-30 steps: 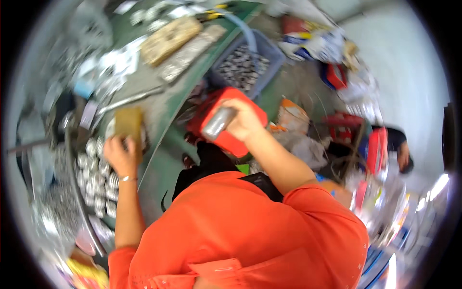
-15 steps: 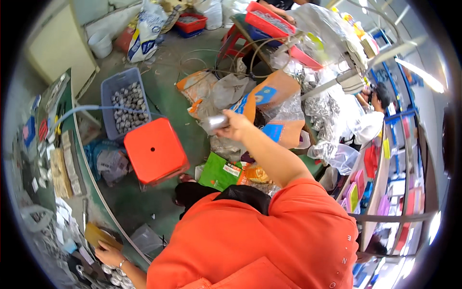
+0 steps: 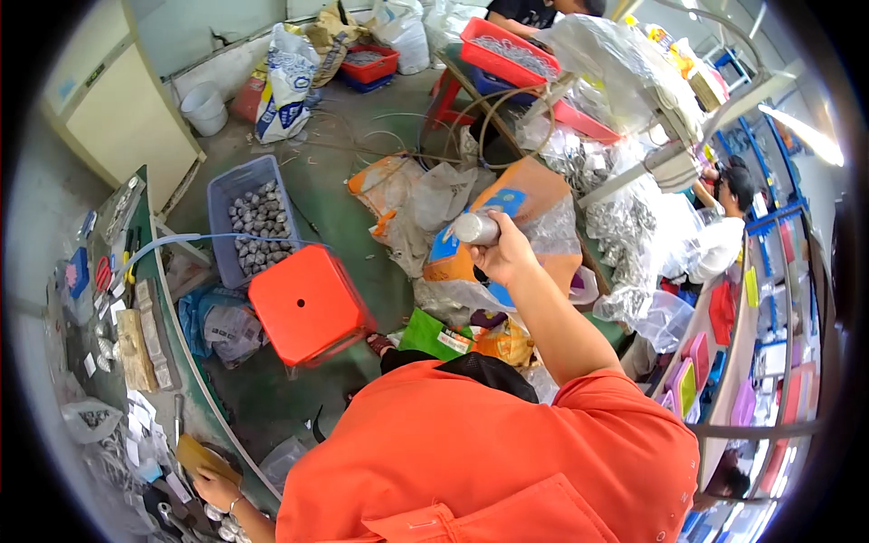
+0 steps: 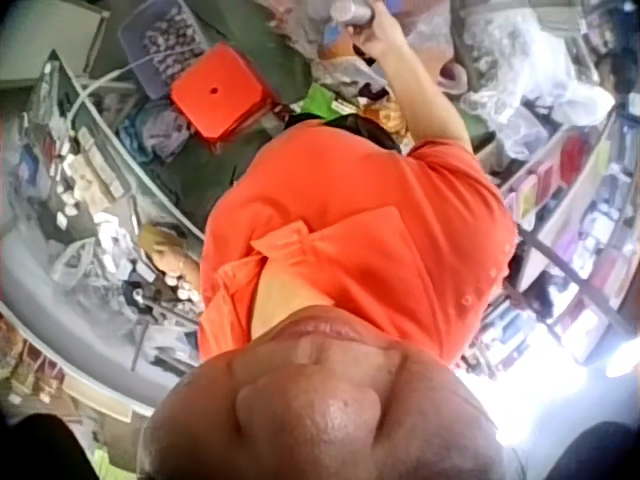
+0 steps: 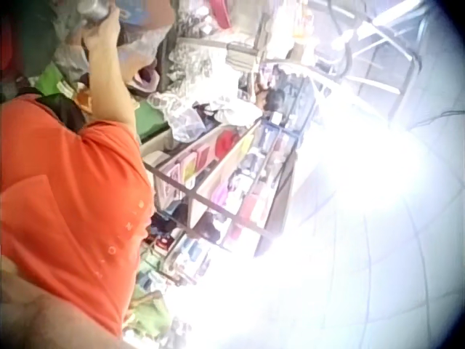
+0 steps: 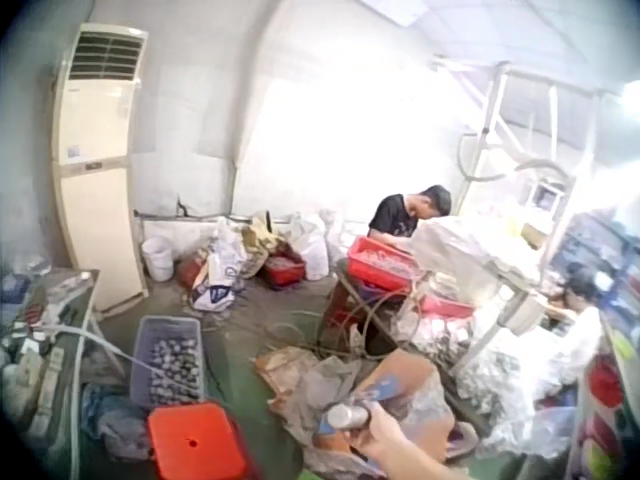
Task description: The person holds a metal ornament and uses a small tool to press or secure a component onto it while working at a bench, then gathers several assembled ornaments in their hand and places them into plastic bags.
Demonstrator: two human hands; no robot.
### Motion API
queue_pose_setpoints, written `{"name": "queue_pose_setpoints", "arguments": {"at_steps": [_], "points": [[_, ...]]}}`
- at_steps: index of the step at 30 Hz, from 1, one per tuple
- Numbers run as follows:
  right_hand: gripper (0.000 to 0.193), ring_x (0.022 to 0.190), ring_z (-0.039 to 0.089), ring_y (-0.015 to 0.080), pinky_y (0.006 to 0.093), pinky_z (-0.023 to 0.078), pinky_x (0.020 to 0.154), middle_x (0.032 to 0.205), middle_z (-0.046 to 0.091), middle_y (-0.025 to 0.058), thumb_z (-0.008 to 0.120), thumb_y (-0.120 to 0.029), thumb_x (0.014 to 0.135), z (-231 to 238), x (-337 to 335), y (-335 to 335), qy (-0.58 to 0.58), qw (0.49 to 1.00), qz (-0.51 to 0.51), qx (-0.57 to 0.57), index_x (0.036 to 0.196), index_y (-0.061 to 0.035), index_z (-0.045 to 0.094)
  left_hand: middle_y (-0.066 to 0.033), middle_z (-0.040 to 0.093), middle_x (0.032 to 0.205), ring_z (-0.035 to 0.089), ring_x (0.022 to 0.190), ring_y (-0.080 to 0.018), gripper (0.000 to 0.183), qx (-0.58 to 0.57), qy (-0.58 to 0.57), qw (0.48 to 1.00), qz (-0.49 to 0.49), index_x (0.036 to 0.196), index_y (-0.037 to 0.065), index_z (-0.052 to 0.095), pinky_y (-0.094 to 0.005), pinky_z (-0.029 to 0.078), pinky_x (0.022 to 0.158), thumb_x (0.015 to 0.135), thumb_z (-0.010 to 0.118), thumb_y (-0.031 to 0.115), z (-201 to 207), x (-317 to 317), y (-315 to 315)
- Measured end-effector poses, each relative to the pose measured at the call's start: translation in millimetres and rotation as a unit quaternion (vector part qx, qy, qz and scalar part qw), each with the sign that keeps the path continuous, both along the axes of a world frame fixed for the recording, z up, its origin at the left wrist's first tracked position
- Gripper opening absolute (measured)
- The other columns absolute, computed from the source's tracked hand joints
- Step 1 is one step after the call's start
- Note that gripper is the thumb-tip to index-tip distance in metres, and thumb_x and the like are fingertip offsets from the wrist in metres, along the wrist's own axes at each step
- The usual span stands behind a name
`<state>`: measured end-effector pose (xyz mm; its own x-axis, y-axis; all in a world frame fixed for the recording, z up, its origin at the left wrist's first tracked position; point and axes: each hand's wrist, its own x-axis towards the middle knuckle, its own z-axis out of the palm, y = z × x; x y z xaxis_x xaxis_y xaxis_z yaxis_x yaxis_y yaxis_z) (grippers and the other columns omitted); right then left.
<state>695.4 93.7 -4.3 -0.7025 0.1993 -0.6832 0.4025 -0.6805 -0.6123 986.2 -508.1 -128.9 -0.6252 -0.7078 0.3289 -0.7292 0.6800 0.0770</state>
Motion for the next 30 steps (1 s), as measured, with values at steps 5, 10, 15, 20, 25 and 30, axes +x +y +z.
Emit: {"name": "queue_pose_setpoints", "arguments": {"at_steps": [5, 10, 15, 20, 25, 30], "points": [[0.034, 0.075, 0.057, 0.0254, 0.032, 0.047, 0.053, 0.098, 0.055, 0.0128, 0.052, -0.031, 0.084, -9.1, -23.9, -5.3, 0.003, 0.999, 0.031, -0.041, 0.107, -0.0069, 0.043, -0.0236, 0.059, 0.086, 0.055, 0.078, -0.0383, 0.032, 0.023, -0.004, 1.0, 0.014, 0.096, -0.004, 0.058, -0.0415, 0.044, 0.07, 0.089, 0.047, 0.025, -7.0, 7.5, -2.0], [0.026, 0.082, 0.059, 0.0208, 0.0304, 0.049, 0.065, 0.093, 0.061, 0.0055, 0.054, -0.029, 0.084, -6.7, -39.4, -31.6, 0.064, 0.993, 0.094, -0.019, 0.097, -0.0074, 0.054, -0.0131, 0.061, 0.078, 0.059, 0.076, -0.031, 0.017, -0.031, -0.115, 0.993, -0.005, 0.082, 0.007, 0.061, -0.0403, 0.047, 0.065, 0.078, 0.056, 0.022, 30.4, -6.5, 29.4], [0.024, 0.068, 0.058, 0.019, 0.0241, 0.048, 0.051, 0.083, 0.06, 0.0079, 0.048, -0.026, 0.086, -44.7, -29.0, -25.4, 0.073, 0.977, 0.198, -0.019, 0.092, -0.0037, 0.055, -0.0122, 0.058, 0.071, 0.057, 0.069, -0.0293, 0.017, -0.026, 0.041, 0.999, 0.01, 0.069, 0.008, 0.058, -0.0405, 0.047, 0.06, 0.078, 0.058, 0.023, 20.4, -4.8, 11.1], [0.029, 0.069, 0.059, 0.0187, 0.0207, 0.047, 0.046, 0.081, 0.057, 0.0082, 0.049, -0.03, 0.086, -29.5, -11.7, -69.1, -0.045, 0.985, 0.158, 0.044, 0.097, -0.0041, 0.052, -0.0152, 0.056, 0.058, 0.055, 0.052, -0.0337, 0.03, -0.011, 0.107, 0.991, 0.076, 0.055, 0.005, 0.054, -0.0417, 0.047, 0.052, 0.078, 0.058, 0.025, 10.7, -2.1, 5.0], [0.029, 0.068, 0.058, 0.0176, 0.0198, 0.048, 0.046, 0.082, 0.056, 0.0077, 0.048, -0.03, 0.086, -21.4, -4.7, -96.7, -0.031, 0.974, 0.224, 0.033, 0.098, -0.0038, 0.051, -0.0054, 0.049, 0.047, 0.043, 0.04, -0.0226, 0.038, 0.317, 0.465, 0.783, 0.264, 0.053, 0.004, 0.047, -0.0352, 0.036, 0.04, 0.083, 0.053, 0.026, 21.1, 3.1, -15.1], [0.028, 0.065, 0.057, 0.0172, 0.0208, 0.05, 0.045, 0.079, 0.055, 0.0075, 0.046, -0.031, 0.088, -22.8, 2.2, -116.4, -0.025, 0.963, 0.268, 0.007, 0.094, -0.0047, 0.052, 0.0015, 0.035, 0.056, 0.03, 0.047, -0.0086, 0.025, 0.642, 0.765, 0.027, -0.025, 0.065, 0.01, 0.042, -0.023, 0.025, 0.041, 0.085, 0.049, 0.022, 32.5, 23.4, -15.0]]}}
